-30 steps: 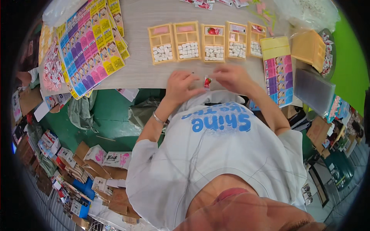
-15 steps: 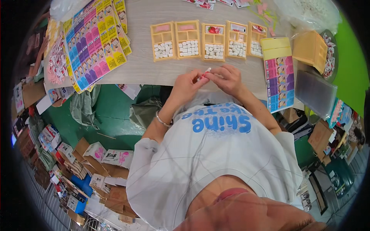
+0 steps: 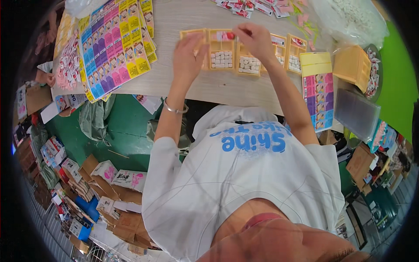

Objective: Packaging small white building blocks into individual plastic bags with character cards.

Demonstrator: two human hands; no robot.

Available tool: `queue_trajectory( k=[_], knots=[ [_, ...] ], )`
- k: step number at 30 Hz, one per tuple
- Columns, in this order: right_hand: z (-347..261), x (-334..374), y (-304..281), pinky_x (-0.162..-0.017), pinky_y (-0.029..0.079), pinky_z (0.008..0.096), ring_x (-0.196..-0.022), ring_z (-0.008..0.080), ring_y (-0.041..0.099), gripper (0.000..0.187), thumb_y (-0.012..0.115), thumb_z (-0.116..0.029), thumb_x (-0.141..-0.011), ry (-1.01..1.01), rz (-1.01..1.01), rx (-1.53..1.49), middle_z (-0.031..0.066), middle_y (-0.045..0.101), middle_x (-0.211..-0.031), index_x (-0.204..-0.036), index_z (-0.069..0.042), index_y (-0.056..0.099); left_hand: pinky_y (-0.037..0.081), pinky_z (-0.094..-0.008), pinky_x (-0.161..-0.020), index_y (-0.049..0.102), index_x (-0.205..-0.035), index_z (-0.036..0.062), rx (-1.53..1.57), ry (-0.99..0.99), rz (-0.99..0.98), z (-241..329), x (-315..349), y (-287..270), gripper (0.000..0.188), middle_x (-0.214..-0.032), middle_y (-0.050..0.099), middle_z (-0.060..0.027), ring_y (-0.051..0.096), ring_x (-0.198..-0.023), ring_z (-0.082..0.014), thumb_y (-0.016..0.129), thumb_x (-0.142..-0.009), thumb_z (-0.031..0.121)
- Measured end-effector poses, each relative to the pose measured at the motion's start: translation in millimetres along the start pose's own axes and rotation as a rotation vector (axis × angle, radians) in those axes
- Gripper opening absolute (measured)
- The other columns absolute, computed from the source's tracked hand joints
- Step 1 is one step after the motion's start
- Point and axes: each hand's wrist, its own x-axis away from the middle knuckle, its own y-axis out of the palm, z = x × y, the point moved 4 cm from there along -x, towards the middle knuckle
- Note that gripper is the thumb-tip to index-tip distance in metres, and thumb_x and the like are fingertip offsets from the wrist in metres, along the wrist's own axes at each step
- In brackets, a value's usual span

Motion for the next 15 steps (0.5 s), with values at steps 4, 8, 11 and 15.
queue_trajectory(
  k=[4,8,11,15],
  knots=[
    [11.8,-32.5,14.0,-0.065,0.052,0.0392,-0.071,0.0289,0.067,0.014,0.071,-0.023,-0.088,-0.243,0.089,0.274,0.0084,0.07,-0.076,-0.09,-0.009,0.075,0.027,-0.0596,-0.114,0.055,-0.142,0.0144,-0.495,-0.016,-0.048,-15.6,-1.0,24.5,0.052,-0.152,0.048,-0.0099,0.04,-0.141,-0.0346,0.059,-0.097,0.04],
    [7.2,-18.6,23.6,-0.064,0.053,0.039,-0.069,0.0286,0.067,0.015,0.068,-0.025,-0.092,-0.399,0.271,0.563,0.0064,0.069,-0.085,-0.095,-0.011,0.073,0.019,-0.0659,-0.116,0.042,-0.152,0.0165,-0.487,-0.041,-0.169,-23.9,4.8,37.2,0.066,-0.162,0.033,-0.0077,0.026,-0.149,-0.0362,0.054,-0.097,0.05],
    [4.2,-22.9,17.5,-0.065,0.054,0.043,-0.073,0.0295,0.068,0.015,0.068,-0.026,-0.093,-0.331,0.248,0.552,0.0074,0.067,-0.089,-0.097,-0.011,0.069,0.018,-0.065,-0.117,0.04,-0.153,0.0172,-0.465,-0.03,-0.204,-13.4,0.4,35.1,0.069,-0.163,0.032,-0.0073,0.024,-0.15,-0.0359,0.054,-0.096,0.052],
    [10.4,-60.4,-6.6,-0.068,0.055,0.0458,-0.079,0.0333,0.069,0.03,0.064,-0.04,-0.094,-0.096,0.407,0.635,0.011,0.068,-0.089,-0.1,-0.011,0.069,0.015,-0.0646,-0.118,0.038,-0.155,0.0183,-0.415,0.049,-0.312,6.4,-8.2,39.3,0.071,-0.164,0.03,-0.007,0.023,-0.151,-0.0361,0.055,-0.095,0.052]
  ],
)
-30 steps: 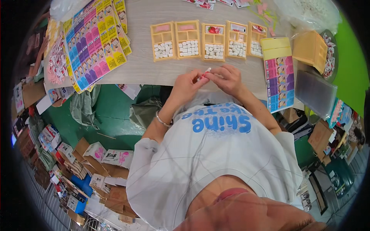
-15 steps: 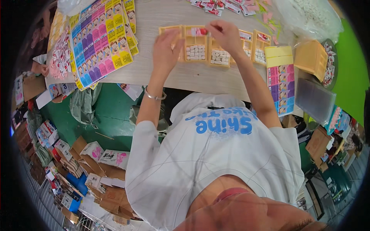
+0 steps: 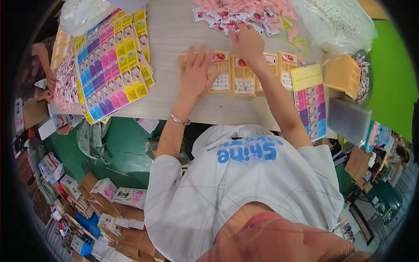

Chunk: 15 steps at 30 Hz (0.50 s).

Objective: Packaging small white building blocks into individual plastic bags with character cards.

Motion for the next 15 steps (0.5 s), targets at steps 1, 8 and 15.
queue_trajectory(
  k=[1,8,15],
  knots=[
    [3.5,-10.6,6.4,-0.069,0.056,0.0461,-0.08,0.0348,0.07,0.035,0.061,-0.045,-0.095,0.055,-0.03,0.261,0.0122,0.068,-0.087,-0.1,-0.011,0.069,0.015,-0.0646,-0.118,0.038,-0.155,0.0183,-0.004,-0.002,0.007,1.7,-1.2,0.5,0.071,-0.164,0.03,-0.007,0.023,-0.151,-0.0361,0.055,-0.095,0.052],
    [27.0,-31.8,20.1,-0.07,0.056,0.0447,-0.086,0.0334,0.071,0.037,0.061,-0.046,-0.095,0.177,-0.252,0.198,0.0139,0.072,-0.096,-0.099,-0.011,0.07,0.013,-0.0654,-0.118,0.032,-0.157,0.0173,0.053,-0.104,0.014,-29.5,-0.6,-11.2,0.069,-0.165,0.026,-0.0083,0.019,-0.152,-0.0365,0.051,-0.098,0.048],
    [-44.8,-8.7,-2.1,-0.069,0.053,0.0417,-0.082,0.0302,0.068,0.021,0.064,-0.03,-0.096,-0.363,-0.166,-0.295,0.0072,0.07,-0.091,-0.099,-0.011,0.072,0.014,-0.0648,-0.118,0.03,-0.157,0.0093,0.021,-0.139,-0.025,-44.3,36.8,0.9,0.075,-0.165,0.025,-0.0128,0.022,-0.151,-0.0397,0.056,-0.097,0.047]
  ],
)
